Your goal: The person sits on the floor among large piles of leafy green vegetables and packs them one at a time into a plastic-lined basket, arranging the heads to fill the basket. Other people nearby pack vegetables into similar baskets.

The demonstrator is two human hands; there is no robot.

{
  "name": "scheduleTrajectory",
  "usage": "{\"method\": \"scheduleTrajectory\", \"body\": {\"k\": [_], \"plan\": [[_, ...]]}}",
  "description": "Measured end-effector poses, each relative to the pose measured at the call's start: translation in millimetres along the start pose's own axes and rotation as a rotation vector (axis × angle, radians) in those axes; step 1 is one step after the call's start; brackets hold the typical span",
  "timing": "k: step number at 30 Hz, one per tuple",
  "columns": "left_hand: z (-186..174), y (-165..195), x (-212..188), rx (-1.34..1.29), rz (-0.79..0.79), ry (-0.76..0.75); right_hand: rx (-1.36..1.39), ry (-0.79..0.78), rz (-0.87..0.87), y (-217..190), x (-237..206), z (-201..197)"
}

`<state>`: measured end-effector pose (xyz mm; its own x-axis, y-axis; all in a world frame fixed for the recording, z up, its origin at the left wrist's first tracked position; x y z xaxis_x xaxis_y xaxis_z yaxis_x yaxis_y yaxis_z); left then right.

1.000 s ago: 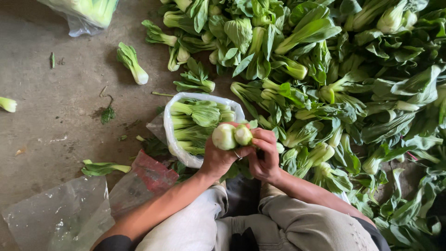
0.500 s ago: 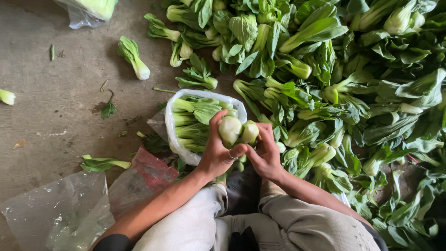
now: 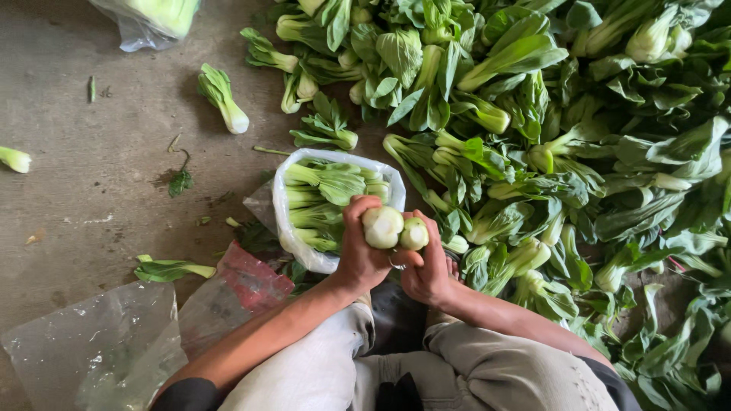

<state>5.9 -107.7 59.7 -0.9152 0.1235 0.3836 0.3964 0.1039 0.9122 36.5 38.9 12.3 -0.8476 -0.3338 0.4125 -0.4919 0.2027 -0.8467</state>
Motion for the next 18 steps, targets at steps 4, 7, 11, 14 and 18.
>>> {"method": "scheduleTrajectory", "body": {"k": [4, 7, 11, 14, 18], "plan": [[-2.4, 6.4, 0.0, 0.059, -0.029, 0.019, -0.069, -0.059, 0.055, 1.7, 1.4, 9.6], [3.1, 3.9, -1.6, -0.177, -0.14, 0.02, -0.039, -0.145, -0.072, -11.8, 10.2, 16.5], [7.9, -13.6, -5.0, -0.5, -0.271, 0.091, -0.128, -0.199, -0.11, -26.7, 32.8, 15.4], [-3.9, -39.8, -15.0, -0.553, -0.517, 0.208, -0.274, -0.242, -0.04, -27.1, 43.9, 9.1], [-20.8, -55.9, -15.1, -0.425, -0.549, 0.166, 0.175, -0.258, 0.112, 12.3, 49.7, -13.4]]}}
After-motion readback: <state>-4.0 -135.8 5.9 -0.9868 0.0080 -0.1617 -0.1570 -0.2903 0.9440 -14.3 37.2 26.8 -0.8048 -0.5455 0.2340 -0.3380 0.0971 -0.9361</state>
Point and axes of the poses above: each hand's wrist, its own x-axis towards the middle knuckle, its own z-axis out of the palm, y = z × x, the point moved 5 cm from there along x, towards the middle knuckle, and after that the axes turned 8 degrees about -y, right-handed, at the moved point
